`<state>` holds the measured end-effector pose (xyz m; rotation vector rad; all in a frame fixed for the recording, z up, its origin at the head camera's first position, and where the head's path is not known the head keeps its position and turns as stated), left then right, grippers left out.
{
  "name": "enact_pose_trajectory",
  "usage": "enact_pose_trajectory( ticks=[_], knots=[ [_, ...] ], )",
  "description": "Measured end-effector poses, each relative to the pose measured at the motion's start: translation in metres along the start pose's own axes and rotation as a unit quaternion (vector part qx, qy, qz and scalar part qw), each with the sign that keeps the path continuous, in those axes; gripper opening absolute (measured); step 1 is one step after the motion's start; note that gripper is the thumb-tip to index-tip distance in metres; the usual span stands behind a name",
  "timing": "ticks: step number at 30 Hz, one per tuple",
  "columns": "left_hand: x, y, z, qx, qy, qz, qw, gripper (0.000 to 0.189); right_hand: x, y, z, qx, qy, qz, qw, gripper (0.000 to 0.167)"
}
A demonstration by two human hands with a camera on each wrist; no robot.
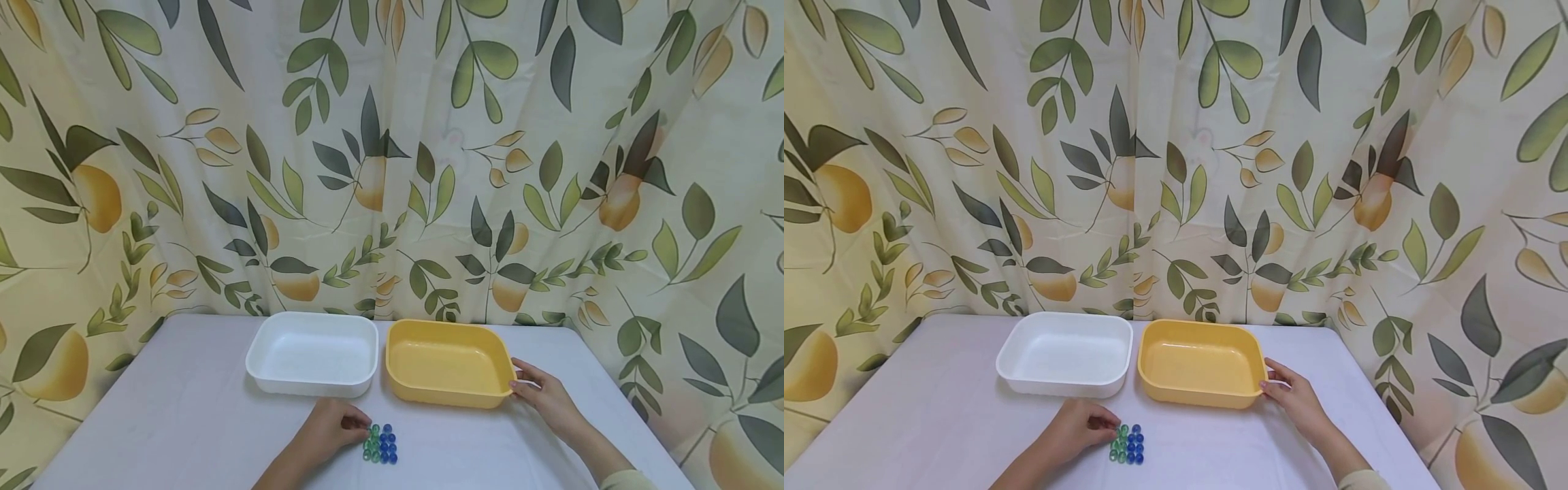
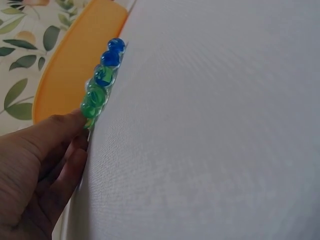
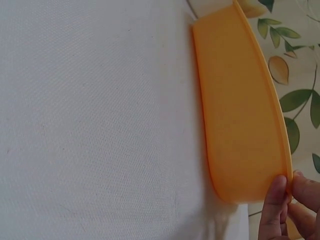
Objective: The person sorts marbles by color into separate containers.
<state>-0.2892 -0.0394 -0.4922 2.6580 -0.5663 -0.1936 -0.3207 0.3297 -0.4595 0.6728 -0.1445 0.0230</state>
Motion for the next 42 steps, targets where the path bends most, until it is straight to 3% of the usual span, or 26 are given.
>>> enact_pose_trajectory(
  ticks=[19,33,42],
  knots=[
    [0.000,0.000,0.003,0.002,0.009,0.001,1.0000,0.010,-0.001,-0.001,-0.002,-0.010,-0.005,-0.004,0.9999,0.064],
    [0.002,0.008,0.009,0.054,-0.005,-0.038,0.9978,0.010,0.001,-0.001,-0.001,-0.038,-0.019,0.001,0.9991,0.063],
    [0.003,0.010,0.012,0.076,0.008,-0.055,0.9956,0.013,0.000,-0.001,-0.003,-0.042,-0.036,-0.004,0.9985,0.063]
  ],
)
Point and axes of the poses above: each hand's wrist, its own x-axis away from the middle knuckle, its own y-axis out of the back of the hand, z = x × y, the point moved 9 cm from there along -x, towards the middle knuckle, and after that the axes turned 12 degrees about x, right-handed, at the moved point
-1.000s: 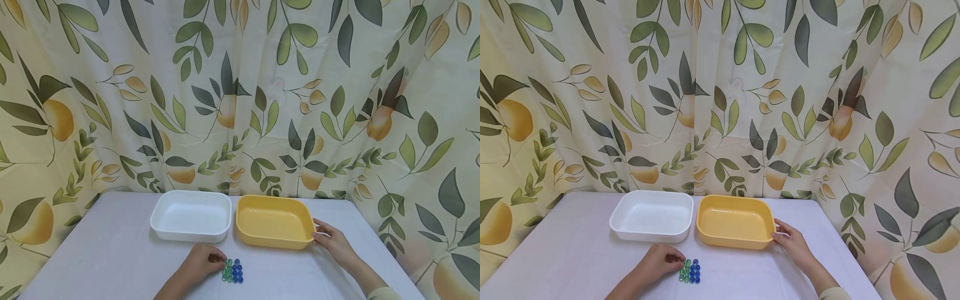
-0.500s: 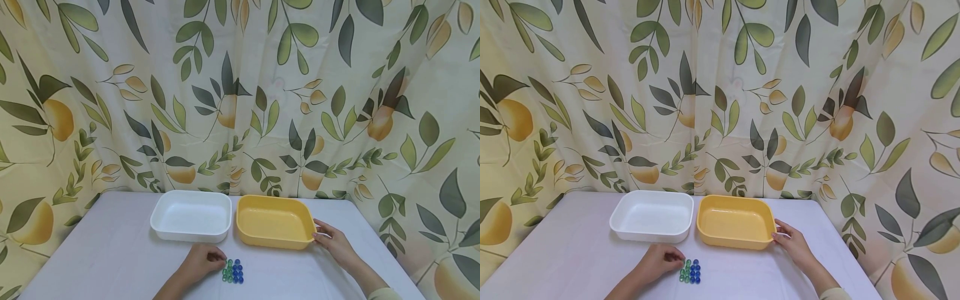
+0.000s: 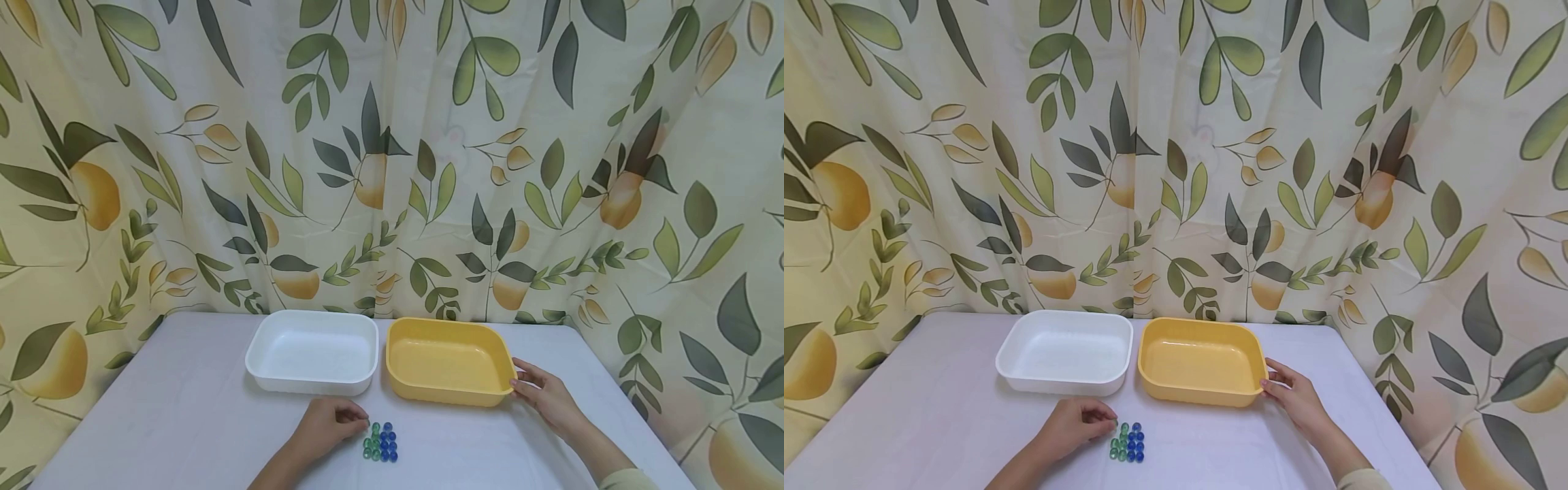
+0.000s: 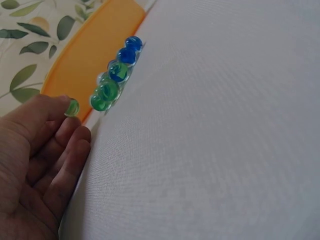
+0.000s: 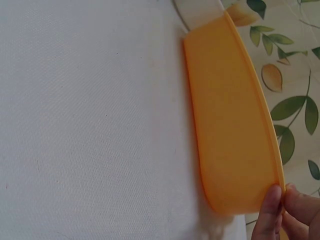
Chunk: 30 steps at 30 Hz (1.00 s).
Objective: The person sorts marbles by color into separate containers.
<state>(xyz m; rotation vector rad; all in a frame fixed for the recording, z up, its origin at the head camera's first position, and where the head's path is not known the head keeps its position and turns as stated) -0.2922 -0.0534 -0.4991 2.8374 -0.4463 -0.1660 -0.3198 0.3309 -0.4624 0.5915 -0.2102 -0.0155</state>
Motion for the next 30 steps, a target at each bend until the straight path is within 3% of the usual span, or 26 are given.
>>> enact_pose_trajectory(
  ticks=[14,22,30],
  knots=[
    [0.000,0.000,0.006,0.067,0.049,-0.001,0.9966,0.020,0.000,-0.001,-0.003,-0.046,-0.022,0.006,0.9987,0.064],
    [0.001,0.003,0.016,0.155,0.126,-0.038,0.9791,0.029,0.001,-0.001,-0.002,-0.078,-0.033,0.023,0.9961,0.064],
    [0.002,-0.002,0.011,0.179,0.148,-0.031,0.9721,0.028,0.000,0.000,0.003,-0.067,-0.044,0.047,0.9956,0.064]
  ],
)
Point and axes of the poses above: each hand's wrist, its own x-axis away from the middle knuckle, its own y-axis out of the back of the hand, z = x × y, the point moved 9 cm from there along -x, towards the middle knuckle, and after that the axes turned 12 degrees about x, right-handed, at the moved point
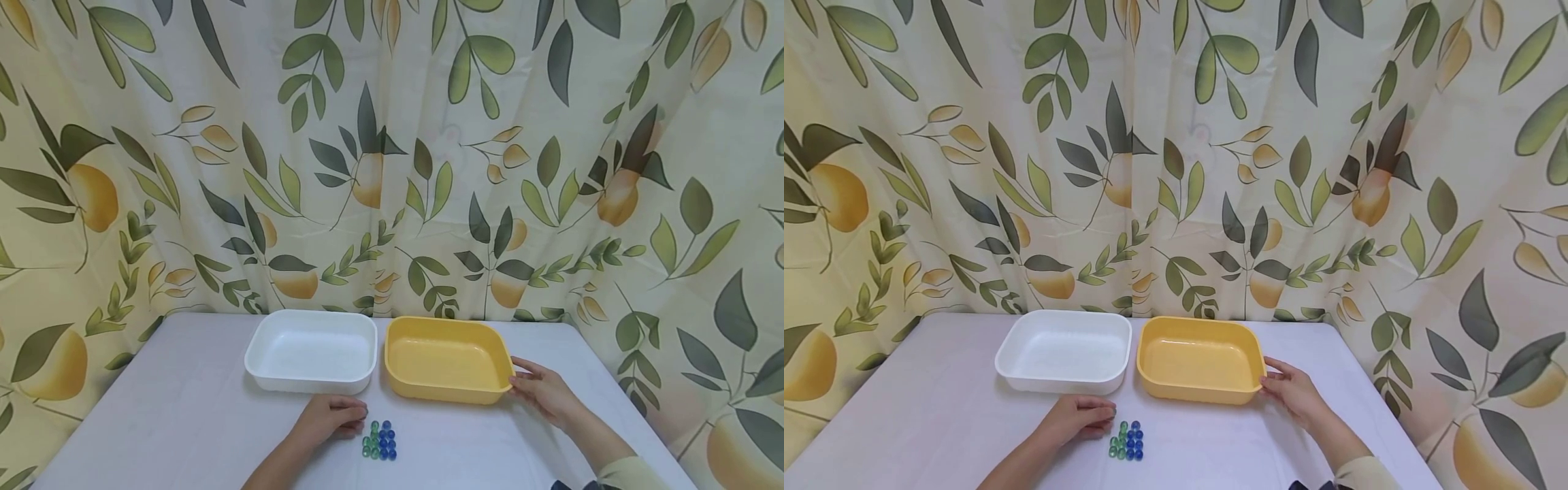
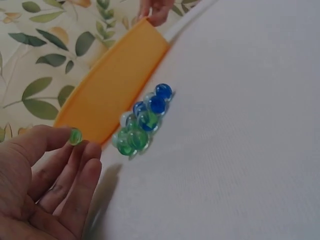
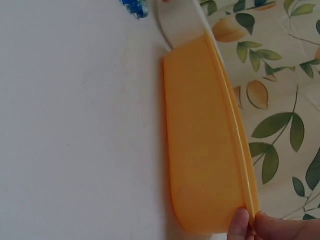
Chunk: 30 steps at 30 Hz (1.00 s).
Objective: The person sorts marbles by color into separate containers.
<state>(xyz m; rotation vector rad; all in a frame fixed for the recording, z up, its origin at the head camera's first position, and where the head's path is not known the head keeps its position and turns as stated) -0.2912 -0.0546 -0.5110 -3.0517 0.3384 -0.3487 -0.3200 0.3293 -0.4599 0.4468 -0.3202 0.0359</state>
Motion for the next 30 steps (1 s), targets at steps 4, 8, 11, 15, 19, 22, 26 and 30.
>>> enact_pose_trajectory(
  ticks=[4,8,11,15,19,22,26,30],
  knots=[
    [0.000,-0.004,-0.004,-0.004,0.007,0.002,1.0000,0.027,0.000,0.002,0.006,0.024,0.001,0.011,0.9996,0.064],
    [0.000,-0.008,-0.009,-0.014,0.008,0.007,0.9998,0.027,0.000,0.005,0.011,0.038,-0.004,0.016,0.9991,0.066],
    [0.001,-0.011,-0.014,-0.024,0.011,0.010,0.9996,0.027,-0.001,0.006,0.012,0.039,-0.012,0.017,0.9990,0.066],
    [0.002,-0.015,-0.020,-0.032,0.014,0.014,0.9993,0.030,-0.002,0.007,0.012,0.044,-0.027,0.015,0.9986,0.064],
    [0.001,-0.017,-0.026,-0.030,0.019,0.012,0.9993,0.030,-0.003,0.008,0.011,0.050,-0.034,0.012,0.9981,0.064],
    [-0.001,-0.018,-0.030,-0.031,0.027,0.009,0.9991,0.029,-0.004,0.008,0.011,0.051,-0.036,0.013,0.9980,0.063],
    [-0.005,-0.019,-0.037,-0.018,0.026,0.008,0.9995,0.030,-0.004,0.009,0.011,0.052,-0.041,0.014,0.9977,0.063],
    [-0.010,-0.020,-0.046,-0.007,0.024,0.005,0.9997,0.033,-0.006,0.009,0.011,0.047,-0.046,0.016,0.9977,0.063]
  ],
)
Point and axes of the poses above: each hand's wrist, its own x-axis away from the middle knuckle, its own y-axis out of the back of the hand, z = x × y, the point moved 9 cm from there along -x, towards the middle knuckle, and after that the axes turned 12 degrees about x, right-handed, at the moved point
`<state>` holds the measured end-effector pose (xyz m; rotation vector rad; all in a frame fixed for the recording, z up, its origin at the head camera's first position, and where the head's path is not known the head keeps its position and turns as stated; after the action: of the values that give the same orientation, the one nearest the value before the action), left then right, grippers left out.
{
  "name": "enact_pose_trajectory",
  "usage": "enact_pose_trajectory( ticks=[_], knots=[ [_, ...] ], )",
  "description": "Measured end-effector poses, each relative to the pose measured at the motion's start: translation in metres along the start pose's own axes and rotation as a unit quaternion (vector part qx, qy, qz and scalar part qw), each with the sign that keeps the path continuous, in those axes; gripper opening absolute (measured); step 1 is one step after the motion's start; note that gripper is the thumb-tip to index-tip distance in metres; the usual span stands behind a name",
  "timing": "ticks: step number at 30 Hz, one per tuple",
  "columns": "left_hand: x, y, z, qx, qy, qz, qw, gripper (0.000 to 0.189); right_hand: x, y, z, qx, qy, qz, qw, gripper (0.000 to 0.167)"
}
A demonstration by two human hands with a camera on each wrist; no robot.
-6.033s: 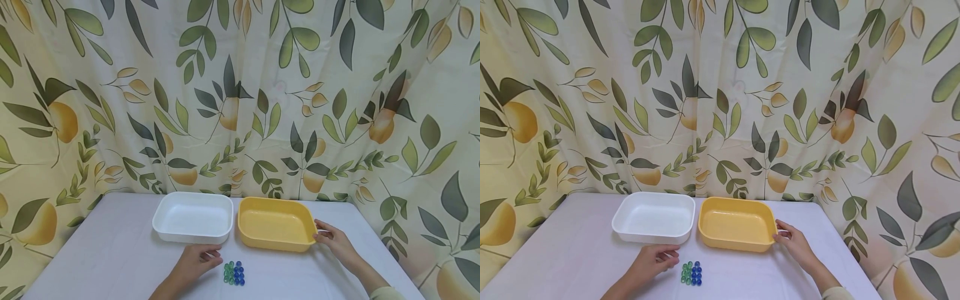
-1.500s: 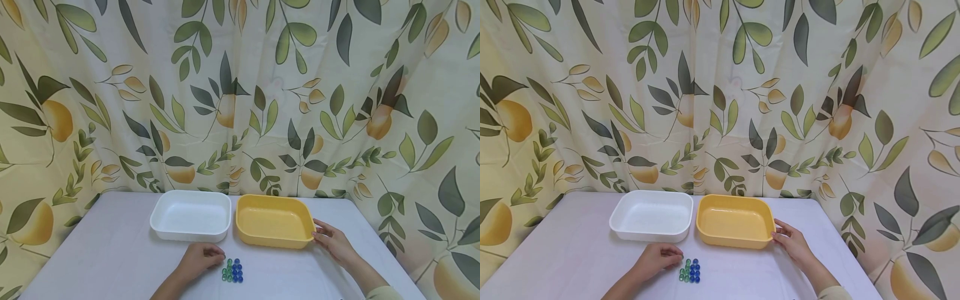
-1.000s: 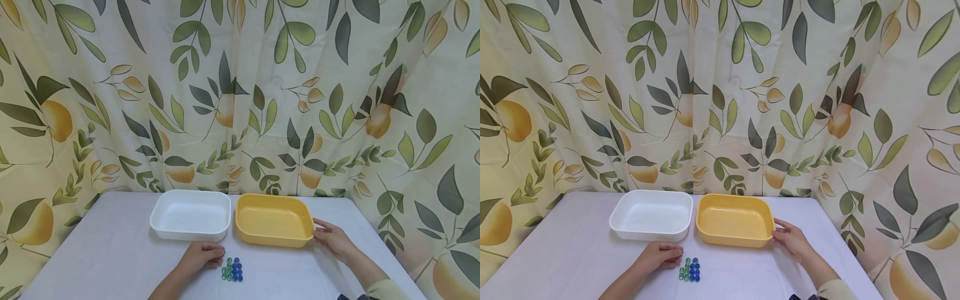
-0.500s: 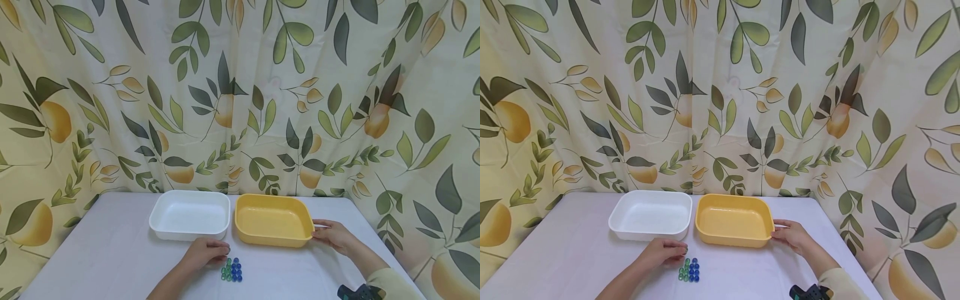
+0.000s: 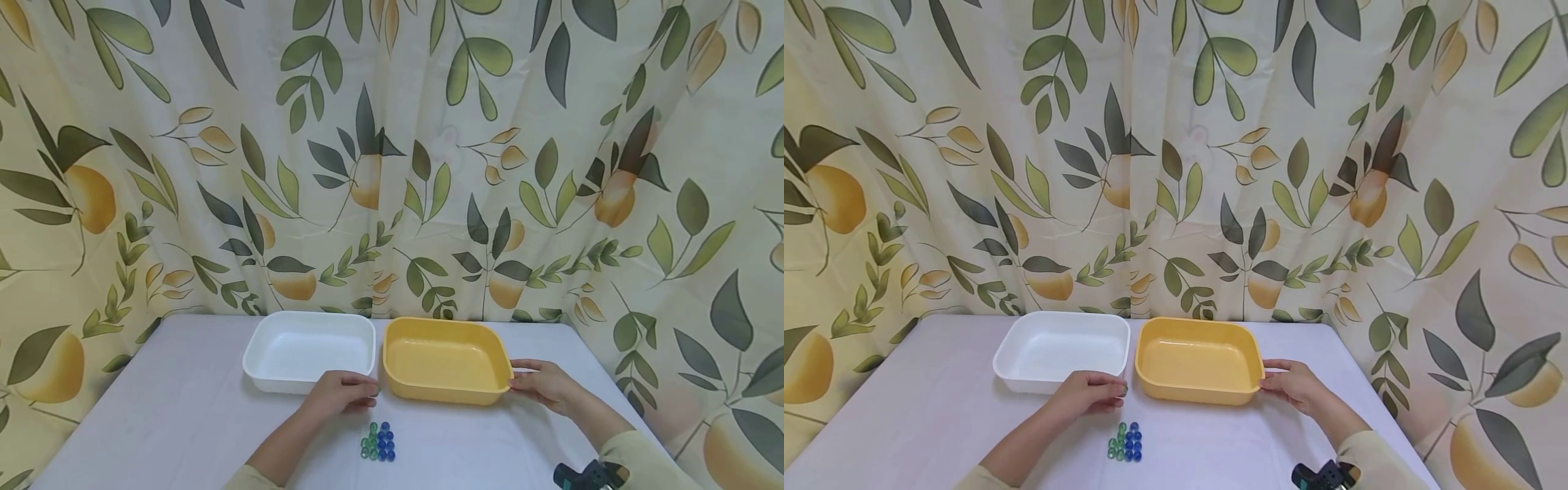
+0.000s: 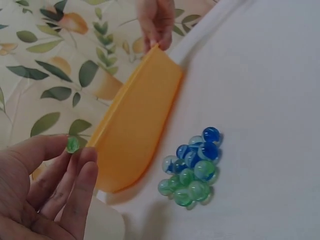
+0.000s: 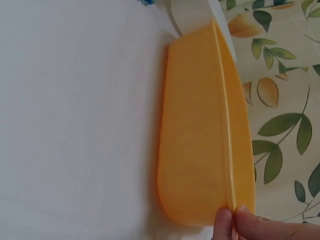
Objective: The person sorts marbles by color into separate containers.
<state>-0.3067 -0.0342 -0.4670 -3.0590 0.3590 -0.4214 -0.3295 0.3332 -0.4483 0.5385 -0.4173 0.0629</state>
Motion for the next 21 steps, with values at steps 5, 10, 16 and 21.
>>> enact_pose_trajectory(
  ticks=[5,10,16,21],
  knots=[
    [-0.004,0.001,-0.009,0.010,-0.005,-0.013,0.9999,0.034,-0.001,0.000,-0.001,-0.003,-0.006,0.001,1.0000,0.064],
    [-0.008,0.001,-0.018,0.013,-0.010,-0.028,0.9995,0.033,-0.001,0.001,-0.001,0.000,-0.013,0.001,0.9999,0.066],
    [-0.016,-0.002,-0.029,0.014,-0.011,-0.038,0.9991,0.031,0.000,0.001,-0.002,-0.008,-0.016,0.006,0.9998,0.067],
    [-0.022,-0.007,-0.035,0.005,-0.004,-0.050,0.9987,0.034,0.001,0.001,-0.001,-0.011,-0.016,0.007,0.9998,0.065]
  ],
)
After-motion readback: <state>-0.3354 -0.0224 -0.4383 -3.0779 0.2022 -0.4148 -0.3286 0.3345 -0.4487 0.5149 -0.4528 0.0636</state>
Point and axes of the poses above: each hand's wrist, its own x-axis away from the middle knuckle, its own y-axis out of the back of the hand, z = x × y, the point moved 9 cm from there along -x, towards the middle knuckle, and after that the axes turned 12 degrees about x, right-handed, at the moved point
